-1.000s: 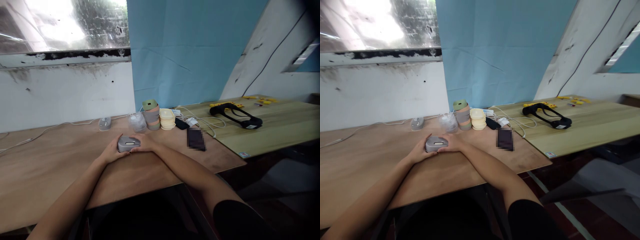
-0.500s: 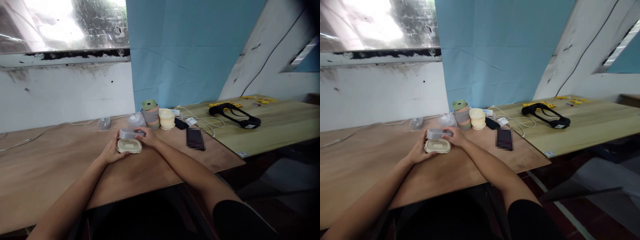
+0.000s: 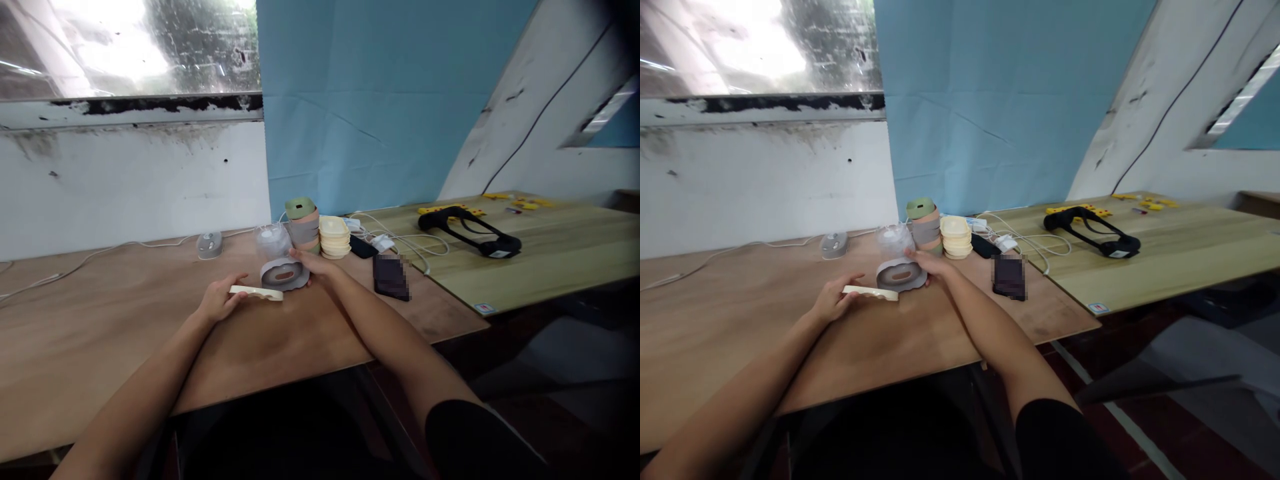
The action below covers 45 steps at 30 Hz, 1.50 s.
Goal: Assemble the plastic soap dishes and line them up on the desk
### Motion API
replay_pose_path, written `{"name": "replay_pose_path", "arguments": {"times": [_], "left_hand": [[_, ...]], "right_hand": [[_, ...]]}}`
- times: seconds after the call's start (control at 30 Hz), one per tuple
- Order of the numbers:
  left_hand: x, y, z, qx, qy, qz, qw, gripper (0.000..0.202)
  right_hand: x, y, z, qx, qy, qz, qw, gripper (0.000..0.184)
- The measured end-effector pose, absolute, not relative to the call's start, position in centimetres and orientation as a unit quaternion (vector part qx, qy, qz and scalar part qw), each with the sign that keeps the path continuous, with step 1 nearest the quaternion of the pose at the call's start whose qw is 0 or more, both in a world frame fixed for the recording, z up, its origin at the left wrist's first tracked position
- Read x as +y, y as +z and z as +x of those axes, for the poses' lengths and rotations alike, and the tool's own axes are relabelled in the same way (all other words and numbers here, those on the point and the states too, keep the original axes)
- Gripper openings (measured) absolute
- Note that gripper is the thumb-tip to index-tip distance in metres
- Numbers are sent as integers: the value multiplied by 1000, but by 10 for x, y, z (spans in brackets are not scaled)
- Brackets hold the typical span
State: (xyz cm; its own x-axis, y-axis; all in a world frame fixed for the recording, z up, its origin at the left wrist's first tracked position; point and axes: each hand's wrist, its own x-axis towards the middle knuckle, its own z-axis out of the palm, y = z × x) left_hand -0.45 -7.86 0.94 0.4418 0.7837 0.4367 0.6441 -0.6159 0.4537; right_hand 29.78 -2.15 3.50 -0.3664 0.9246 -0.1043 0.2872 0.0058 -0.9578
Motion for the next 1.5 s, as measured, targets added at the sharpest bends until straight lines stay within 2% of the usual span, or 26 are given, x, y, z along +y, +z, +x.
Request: {"name": "replay_pose_path", "arguments": {"times": [0.13,0.37,0.53,0.63,0.8,0.9,1.1,1.27,1.4,1.5], "left_hand": [[-78,6,-5,445,322,831,88,51],[-78,8,-6,434,317,843,28,50],[-77,7,-6,432,316,844,21,50],[-78,7,-5,437,317,842,25,49],[-79,8,-5,439,316,840,30,49],[-78,7,-6,439,315,841,32,49],[-78,6,-5,440,334,831,61,50],[-79,7,-2,443,376,808,97,51],[-77,5,-2,457,411,781,112,54],[-76,3,-2,458,423,772,122,54]], "right_hand": [[-25,48,309,-659,498,-501,259,61],[-17,41,315,-592,491,-597,227,88],[-10,31,320,-566,513,-609,216,95],[-11,30,323,-587,508,-597,202,86],[-10,27,321,-664,448,-570,182,61],[-8,23,318,-707,370,-559,225,48],[-16,25,302,-792,118,-508,317,25],[-36,32,280,-821,39,-430,373,30],[-51,34,268,-858,66,-306,407,43],[-55,34,265,-866,80,-267,414,49]]}}
